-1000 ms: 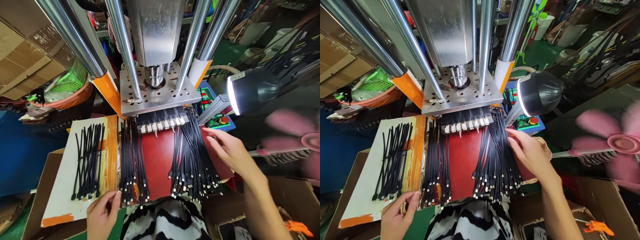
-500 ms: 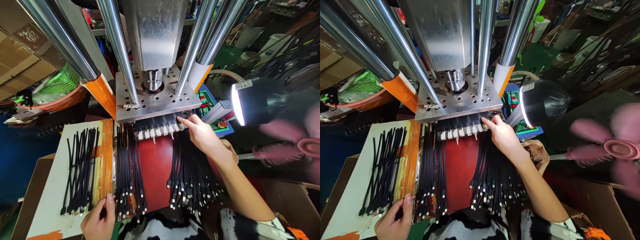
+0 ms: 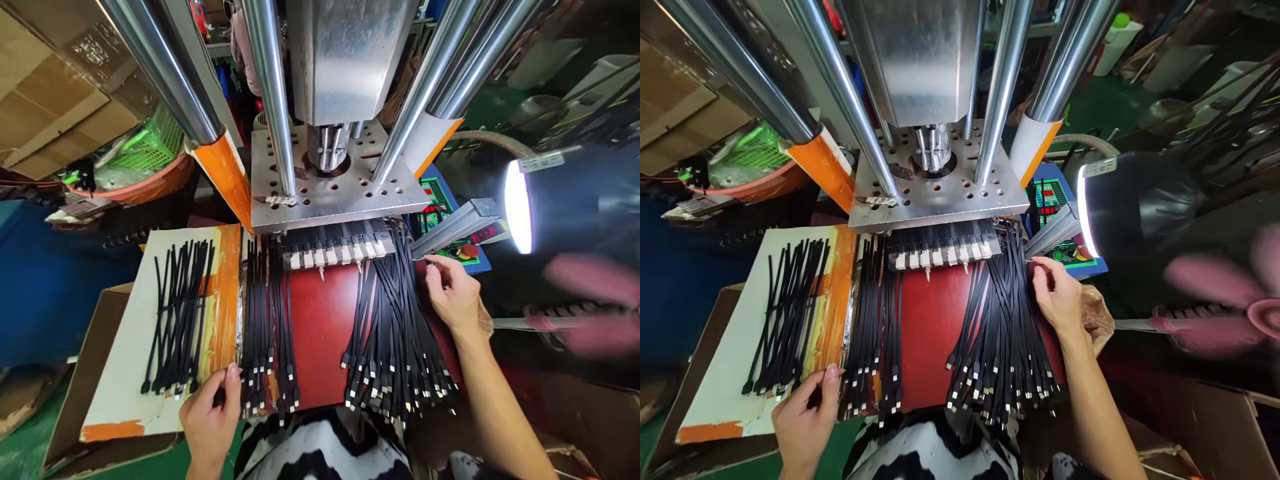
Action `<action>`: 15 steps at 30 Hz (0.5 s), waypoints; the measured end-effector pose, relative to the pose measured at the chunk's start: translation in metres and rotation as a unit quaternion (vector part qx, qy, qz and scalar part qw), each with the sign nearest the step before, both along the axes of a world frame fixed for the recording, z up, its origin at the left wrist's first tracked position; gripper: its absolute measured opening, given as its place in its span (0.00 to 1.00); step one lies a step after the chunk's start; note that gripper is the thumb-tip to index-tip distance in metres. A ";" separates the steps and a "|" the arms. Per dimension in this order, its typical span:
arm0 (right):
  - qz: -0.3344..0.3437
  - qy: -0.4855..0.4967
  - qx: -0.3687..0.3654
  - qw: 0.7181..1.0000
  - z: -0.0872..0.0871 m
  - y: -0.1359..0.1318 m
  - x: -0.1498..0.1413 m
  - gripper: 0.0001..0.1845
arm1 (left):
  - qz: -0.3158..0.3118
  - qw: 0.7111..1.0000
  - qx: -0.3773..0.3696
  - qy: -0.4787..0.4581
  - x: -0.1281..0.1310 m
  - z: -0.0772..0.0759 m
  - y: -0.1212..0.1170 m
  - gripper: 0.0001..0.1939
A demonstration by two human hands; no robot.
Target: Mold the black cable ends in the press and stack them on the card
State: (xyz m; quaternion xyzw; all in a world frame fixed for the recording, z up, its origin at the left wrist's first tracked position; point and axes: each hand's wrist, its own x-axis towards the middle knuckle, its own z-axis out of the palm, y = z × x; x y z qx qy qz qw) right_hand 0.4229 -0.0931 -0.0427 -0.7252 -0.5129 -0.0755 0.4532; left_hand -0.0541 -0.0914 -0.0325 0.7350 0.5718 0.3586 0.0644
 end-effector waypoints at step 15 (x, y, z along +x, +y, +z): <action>-0.030 0.027 -0.034 0.999 0.004 -0.002 0.001 0.20 | -0.284 0.956 0.017 0.076 0.006 0.027 -0.013 0.11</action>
